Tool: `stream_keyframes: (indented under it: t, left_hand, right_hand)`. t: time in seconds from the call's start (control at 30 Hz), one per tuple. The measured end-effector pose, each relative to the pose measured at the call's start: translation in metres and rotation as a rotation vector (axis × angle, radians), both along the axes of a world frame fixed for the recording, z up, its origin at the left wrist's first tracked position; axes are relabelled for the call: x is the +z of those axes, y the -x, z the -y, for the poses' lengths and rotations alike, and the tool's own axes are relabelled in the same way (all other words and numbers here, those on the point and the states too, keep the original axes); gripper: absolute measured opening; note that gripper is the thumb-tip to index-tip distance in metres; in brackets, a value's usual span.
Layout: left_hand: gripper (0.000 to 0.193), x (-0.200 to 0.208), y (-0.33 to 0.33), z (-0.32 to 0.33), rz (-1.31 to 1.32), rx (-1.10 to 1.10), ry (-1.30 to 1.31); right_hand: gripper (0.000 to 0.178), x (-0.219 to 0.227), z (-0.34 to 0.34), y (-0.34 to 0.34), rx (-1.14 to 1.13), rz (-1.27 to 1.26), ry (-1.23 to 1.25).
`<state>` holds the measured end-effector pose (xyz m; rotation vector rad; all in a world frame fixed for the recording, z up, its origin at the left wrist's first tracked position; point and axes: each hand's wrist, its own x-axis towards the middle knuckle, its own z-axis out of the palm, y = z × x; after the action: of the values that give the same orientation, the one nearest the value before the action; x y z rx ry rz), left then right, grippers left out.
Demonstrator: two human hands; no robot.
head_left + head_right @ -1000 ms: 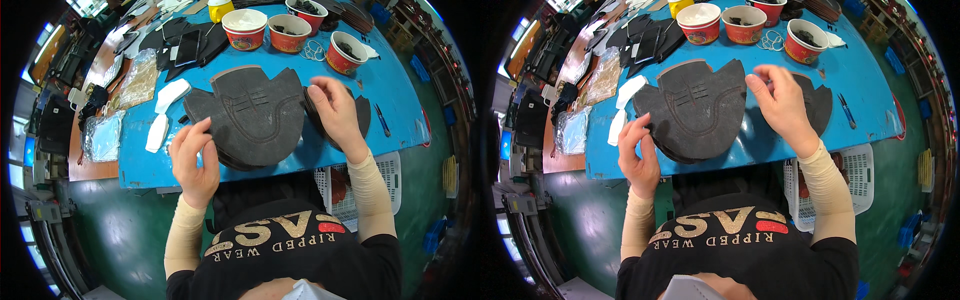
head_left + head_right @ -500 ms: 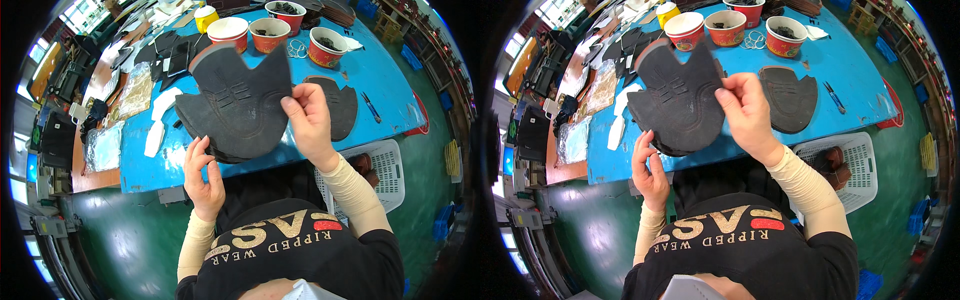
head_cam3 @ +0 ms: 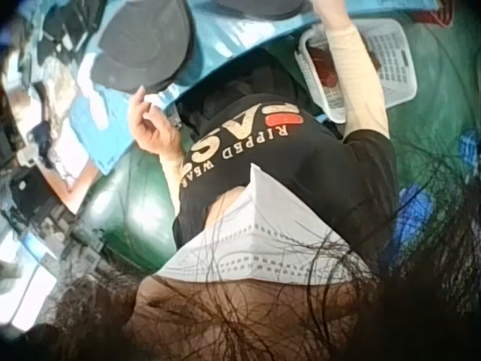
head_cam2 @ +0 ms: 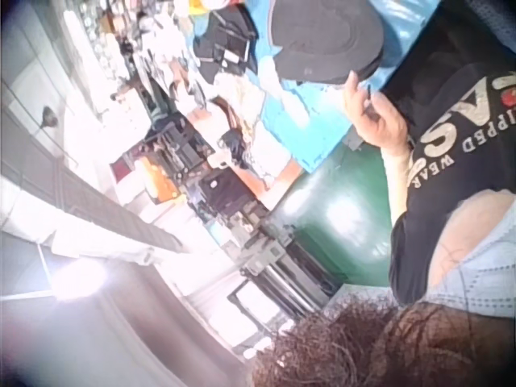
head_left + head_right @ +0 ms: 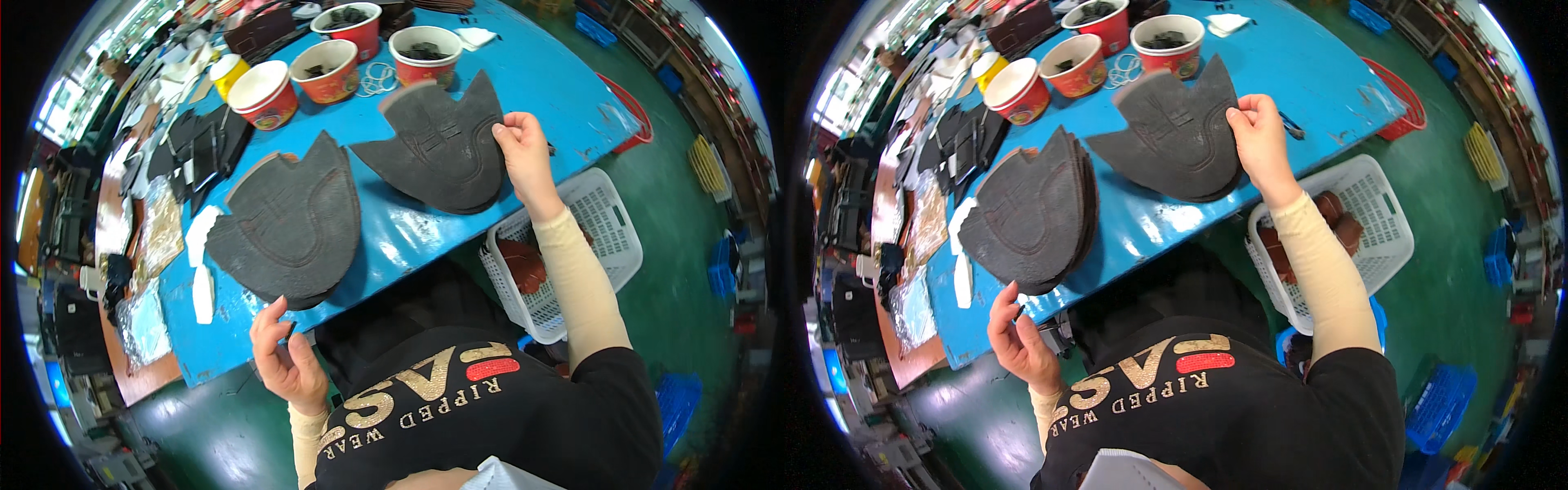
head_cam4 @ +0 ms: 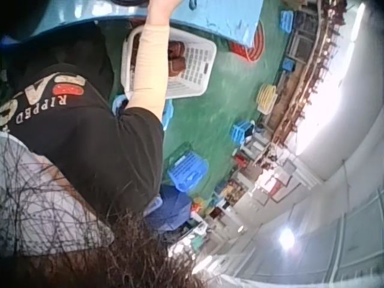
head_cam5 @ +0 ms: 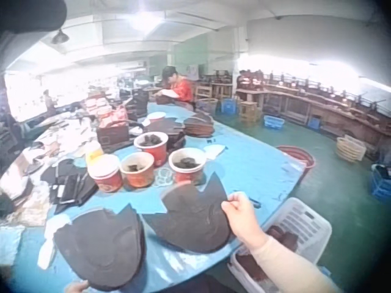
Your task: The person stitches leather shoe components by hand, pulling thread through the leather pieces with a hook tool and a stitching needle.
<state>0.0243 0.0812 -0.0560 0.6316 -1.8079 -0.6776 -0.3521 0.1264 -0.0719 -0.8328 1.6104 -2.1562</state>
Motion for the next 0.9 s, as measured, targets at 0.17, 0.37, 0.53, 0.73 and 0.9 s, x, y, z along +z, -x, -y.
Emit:
stream_keyframes:
  t: [0.17,0.37,0.53,0.73,0.9]
  left_hand:
    - [0.017,0.010,0.007,-0.002,-0.031,-0.085,-0.069]
    - [0.020,0.022,0.005,-0.003,-0.096,-0.236,-0.209]
    - [0.016,0.054,0.018,-0.001,0.023,-0.408,-0.272]
    - [0.021,0.063,0.033,0.000,0.025,-0.436,-0.375]
    - [0.028,0.062,0.030,0.005,0.024,-0.362,-0.176]
  right_hand:
    - [0.022,-0.012,-0.005,0.016,-0.130,-0.164,-0.406]
    - [0.022,-0.012,-0.004,0.021,-0.160,-0.241,-0.417]
    - [0.027,0.004,-0.005,0.000,-0.310,-0.700,-0.582]
    - [0.021,0.073,-0.022,-0.117,0.472,-0.288,-0.109]
    - [0.020,0.077,-0.009,-0.163,0.724,-0.443,0.050]
